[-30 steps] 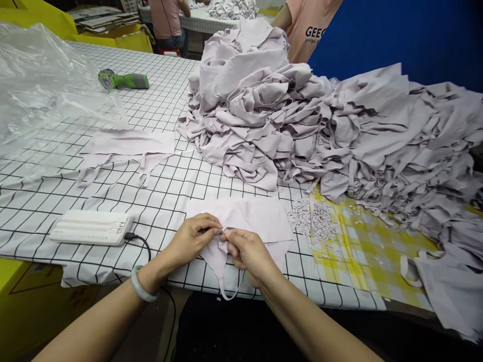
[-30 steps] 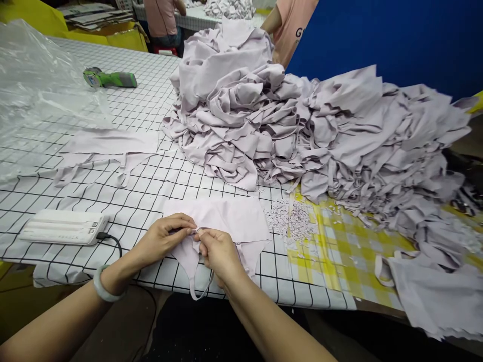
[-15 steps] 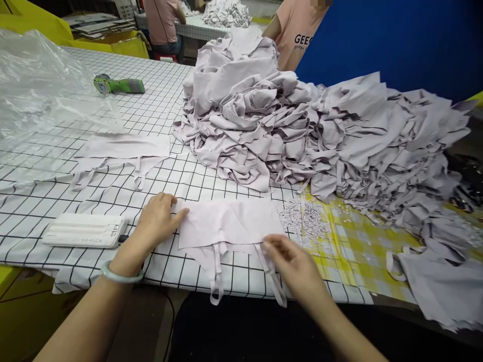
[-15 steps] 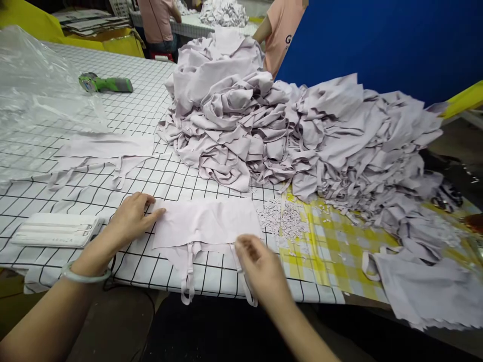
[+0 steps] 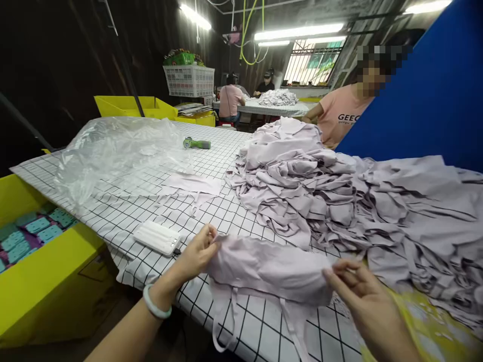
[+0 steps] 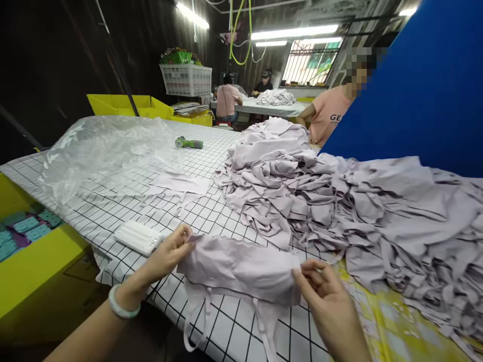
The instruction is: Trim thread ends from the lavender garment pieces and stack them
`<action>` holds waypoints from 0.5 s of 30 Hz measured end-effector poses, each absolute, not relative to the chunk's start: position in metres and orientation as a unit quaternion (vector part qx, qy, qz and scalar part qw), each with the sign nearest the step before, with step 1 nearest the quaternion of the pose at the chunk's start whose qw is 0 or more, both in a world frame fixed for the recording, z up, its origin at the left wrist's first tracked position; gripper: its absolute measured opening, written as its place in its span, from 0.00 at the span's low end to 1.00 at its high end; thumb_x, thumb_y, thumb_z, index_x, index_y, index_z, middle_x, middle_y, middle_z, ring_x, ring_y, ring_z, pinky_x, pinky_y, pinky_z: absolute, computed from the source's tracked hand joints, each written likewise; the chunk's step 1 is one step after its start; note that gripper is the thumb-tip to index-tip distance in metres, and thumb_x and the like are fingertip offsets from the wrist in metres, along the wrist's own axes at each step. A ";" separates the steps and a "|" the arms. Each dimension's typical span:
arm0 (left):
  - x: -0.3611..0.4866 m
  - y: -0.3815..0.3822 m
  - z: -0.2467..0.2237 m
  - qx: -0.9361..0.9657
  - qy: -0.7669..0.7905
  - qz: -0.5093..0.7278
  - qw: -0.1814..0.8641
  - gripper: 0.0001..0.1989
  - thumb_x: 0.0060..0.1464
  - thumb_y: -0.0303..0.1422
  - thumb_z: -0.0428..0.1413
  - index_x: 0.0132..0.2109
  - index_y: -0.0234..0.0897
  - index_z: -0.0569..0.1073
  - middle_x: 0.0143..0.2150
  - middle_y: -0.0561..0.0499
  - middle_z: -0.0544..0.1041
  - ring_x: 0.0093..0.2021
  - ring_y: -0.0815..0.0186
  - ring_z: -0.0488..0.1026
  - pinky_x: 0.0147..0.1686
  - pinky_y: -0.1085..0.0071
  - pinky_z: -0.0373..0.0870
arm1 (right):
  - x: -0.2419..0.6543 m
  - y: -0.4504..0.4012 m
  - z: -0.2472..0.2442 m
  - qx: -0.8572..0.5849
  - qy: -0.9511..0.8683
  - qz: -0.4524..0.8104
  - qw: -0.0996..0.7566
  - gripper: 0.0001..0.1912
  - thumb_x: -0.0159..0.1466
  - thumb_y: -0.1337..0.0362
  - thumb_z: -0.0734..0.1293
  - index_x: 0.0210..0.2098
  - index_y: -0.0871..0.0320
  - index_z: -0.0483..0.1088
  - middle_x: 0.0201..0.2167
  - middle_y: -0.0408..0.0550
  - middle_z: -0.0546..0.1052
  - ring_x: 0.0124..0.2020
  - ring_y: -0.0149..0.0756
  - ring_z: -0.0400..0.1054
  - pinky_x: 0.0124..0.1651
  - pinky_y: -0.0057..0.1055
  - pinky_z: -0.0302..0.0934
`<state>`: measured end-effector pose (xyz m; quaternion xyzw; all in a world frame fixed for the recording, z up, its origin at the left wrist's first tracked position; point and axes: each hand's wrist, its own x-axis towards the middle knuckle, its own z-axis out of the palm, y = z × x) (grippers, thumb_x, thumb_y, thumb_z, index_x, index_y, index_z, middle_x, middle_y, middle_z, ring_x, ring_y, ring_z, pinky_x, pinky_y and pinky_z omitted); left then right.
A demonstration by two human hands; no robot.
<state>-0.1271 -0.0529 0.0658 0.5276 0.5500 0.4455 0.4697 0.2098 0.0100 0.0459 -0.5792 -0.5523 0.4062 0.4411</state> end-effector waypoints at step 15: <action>-0.379 0.015 0.237 0.472 0.716 0.400 0.324 0.19 0.38 0.40 0.71 0.36 0.34 0.80 0.33 0.48 0.77 0.32 0.66 0.71 0.32 0.71 0.69 | -0.031 0.110 0.123 -0.325 -0.498 0.646 0.478 0.22 0.46 0.55 0.78 0.36 0.57 0.72 0.28 0.42 0.75 0.27 0.29 0.67 0.27 0.25 0.65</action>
